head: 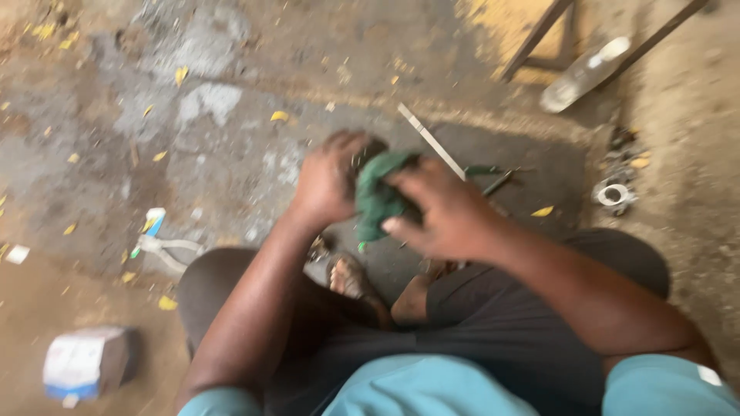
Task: Cleaning and inspecting the internal components of a motorcycle starter motor.
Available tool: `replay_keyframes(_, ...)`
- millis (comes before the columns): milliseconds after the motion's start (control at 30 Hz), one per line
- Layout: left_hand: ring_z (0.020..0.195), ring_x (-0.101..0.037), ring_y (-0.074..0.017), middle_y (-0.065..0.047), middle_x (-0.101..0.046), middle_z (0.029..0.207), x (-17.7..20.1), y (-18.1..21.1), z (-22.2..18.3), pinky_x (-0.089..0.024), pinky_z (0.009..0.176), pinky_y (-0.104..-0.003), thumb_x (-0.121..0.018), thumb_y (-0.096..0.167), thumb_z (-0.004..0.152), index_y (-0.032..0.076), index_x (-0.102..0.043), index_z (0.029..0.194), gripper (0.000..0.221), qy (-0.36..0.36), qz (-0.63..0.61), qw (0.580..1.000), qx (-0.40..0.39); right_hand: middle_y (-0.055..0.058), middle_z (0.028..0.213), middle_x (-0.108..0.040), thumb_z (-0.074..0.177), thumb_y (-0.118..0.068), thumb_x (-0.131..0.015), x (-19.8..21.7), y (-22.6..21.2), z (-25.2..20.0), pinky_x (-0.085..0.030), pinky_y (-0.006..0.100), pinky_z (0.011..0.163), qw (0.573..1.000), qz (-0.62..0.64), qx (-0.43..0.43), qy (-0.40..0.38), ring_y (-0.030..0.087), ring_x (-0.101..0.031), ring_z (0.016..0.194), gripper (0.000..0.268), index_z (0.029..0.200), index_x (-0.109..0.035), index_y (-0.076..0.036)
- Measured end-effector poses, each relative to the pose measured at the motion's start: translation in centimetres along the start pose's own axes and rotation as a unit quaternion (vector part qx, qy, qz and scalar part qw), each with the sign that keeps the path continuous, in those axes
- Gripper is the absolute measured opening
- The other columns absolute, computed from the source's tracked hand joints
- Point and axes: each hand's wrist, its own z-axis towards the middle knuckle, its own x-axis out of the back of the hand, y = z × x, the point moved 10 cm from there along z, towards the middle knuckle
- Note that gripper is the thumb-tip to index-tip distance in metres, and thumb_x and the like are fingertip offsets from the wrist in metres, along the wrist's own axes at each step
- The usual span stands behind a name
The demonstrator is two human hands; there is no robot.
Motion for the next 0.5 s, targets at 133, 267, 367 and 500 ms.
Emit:
replay_keyframes(133, 0.107, -0.067, -0.0416, -0.017, -0.072, 0.111, -0.8, 1.2, 0.1, -0.055, 0.089, -0.049, -0.085, 0.027, 0.069, 0.008, -0.069, 0.114, 0.051, -0.047, -0.004, 0.997, -0.054, 0.018, 0.096, -0.070, 0.082, -0.035, -0.084, -1.9, -0.6, 0.0, -0.056, 0.049, 0.067, 0.968, -0.223, 0.047, -0.110, 0.036, -0.070, 0.080, 0.068, 0.134, -0.051, -0.006)
replay_keyframes(267, 0.100, -0.069, -0.0403, -0.015, -0.074, 0.102, -1.4, 1.8, 0.5, -0.056, 0.083, -0.048, -0.086, 0.028, 0.065, 0.009, -0.069, 0.107, 0.049, -0.109, -0.018, 0.993, -0.031, 0.010, 0.075, -0.069, 0.084, -0.033, -0.084, -1.5, 1.2, 0.0, -0.056, 0.046, 0.061, 0.966, -0.180, -0.041, -0.181, 0.032, -0.072, 0.069, 0.063, 0.130, -0.047, -0.010)
replay_keyframes(367, 0.090, -0.071, -0.0380, -0.015, -0.074, 0.094, -1.7, 1.4, 0.4, -0.056, 0.077, -0.048, -0.086, 0.027, 0.062, 0.010, -0.069, 0.104, 0.048, -0.174, -0.036, 0.983, 0.048, 0.003, 0.080, -0.072, 0.089, -0.026, -0.079, -0.4, -0.3, 0.0, -0.059, 0.036, 0.058, 0.979, -0.160, 0.070, -0.105, 0.020, -0.073, 0.066, 0.038, 0.115, -0.056, -0.011)
replay_keyframes(500, 0.086, -0.071, -0.0370, -0.015, -0.073, 0.092, -1.7, 0.2, 0.2, -0.057, 0.076, -0.046, -0.084, 0.021, 0.058, 0.011, -0.067, 0.107, 0.053, -0.170, -0.047, 0.981, 0.084, 0.002, 0.077, -0.072, 0.097, -0.027, -0.072, 3.2, 2.0, 0.4, -0.057, 0.026, 0.048, 0.996, 0.060, -0.060, -0.023, 0.009, -0.070, 0.059, 0.016, 0.097, -0.073, -0.011)
